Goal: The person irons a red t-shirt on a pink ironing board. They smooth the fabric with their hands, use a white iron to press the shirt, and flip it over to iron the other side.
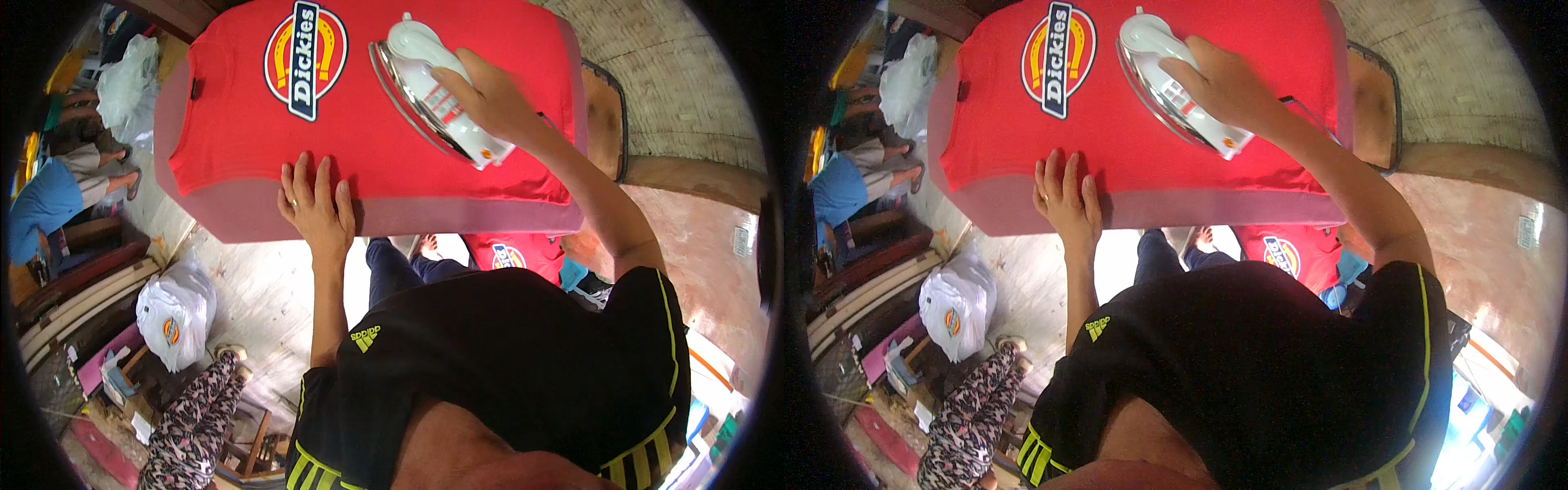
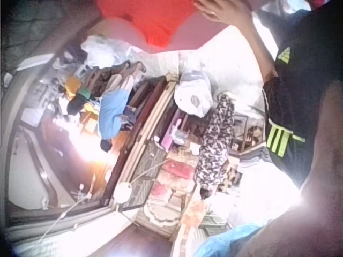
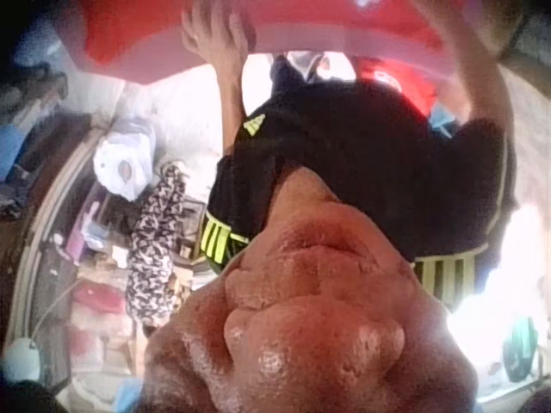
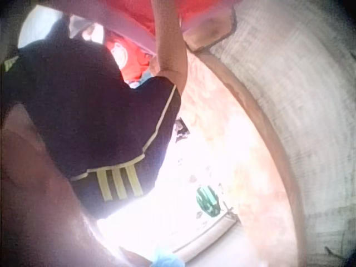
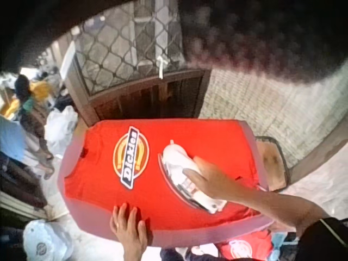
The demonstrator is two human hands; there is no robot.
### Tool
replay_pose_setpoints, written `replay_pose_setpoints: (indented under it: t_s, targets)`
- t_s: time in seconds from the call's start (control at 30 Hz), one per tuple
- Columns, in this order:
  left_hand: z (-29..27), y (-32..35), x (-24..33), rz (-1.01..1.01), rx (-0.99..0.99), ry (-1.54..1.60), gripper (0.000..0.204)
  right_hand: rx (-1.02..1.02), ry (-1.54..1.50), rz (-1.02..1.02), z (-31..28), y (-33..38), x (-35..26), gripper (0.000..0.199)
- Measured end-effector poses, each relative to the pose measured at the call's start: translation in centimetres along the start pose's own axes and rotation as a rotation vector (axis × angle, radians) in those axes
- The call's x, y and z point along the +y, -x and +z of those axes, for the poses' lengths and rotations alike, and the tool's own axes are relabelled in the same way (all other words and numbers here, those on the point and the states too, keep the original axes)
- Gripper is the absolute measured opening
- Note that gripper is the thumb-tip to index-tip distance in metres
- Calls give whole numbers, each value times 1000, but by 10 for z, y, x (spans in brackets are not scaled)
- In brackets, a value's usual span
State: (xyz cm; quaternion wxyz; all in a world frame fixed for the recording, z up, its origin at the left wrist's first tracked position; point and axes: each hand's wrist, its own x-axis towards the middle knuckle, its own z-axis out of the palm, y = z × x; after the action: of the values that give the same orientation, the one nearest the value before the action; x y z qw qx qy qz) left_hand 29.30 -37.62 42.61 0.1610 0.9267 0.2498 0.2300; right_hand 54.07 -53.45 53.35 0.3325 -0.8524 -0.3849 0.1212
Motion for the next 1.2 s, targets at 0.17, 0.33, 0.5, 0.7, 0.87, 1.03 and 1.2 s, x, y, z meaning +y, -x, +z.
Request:
replay_pose_setpoints:
  t_s: [0.17,0.33,0.5,0.7,0.87,1.03,1.2]
  targets:
    - [-1,-22,14,58,-33,91,43,56,-104,161,6,-81,-3,41]
    - [15,-52,45,236,-210,172,52,155,176,46,-17,-153,33,46]
    - [30,-51,48,240,-279,29,60,142,353,50,-76,-129,82,50]
    - [32,-49,56,282,-249,-25,61,406,474,170,-153,-66,177,49]
    - [34,-48,52,287,-185,-46,58,424,82,593,-165,-51,162,55]
    - [37,-49,51,309,-152,-72,58,238,241,700,-149,33,70,56]
    - [40,-46,52,323,-108,-51,58,358,647,25,-95,136,166,56]
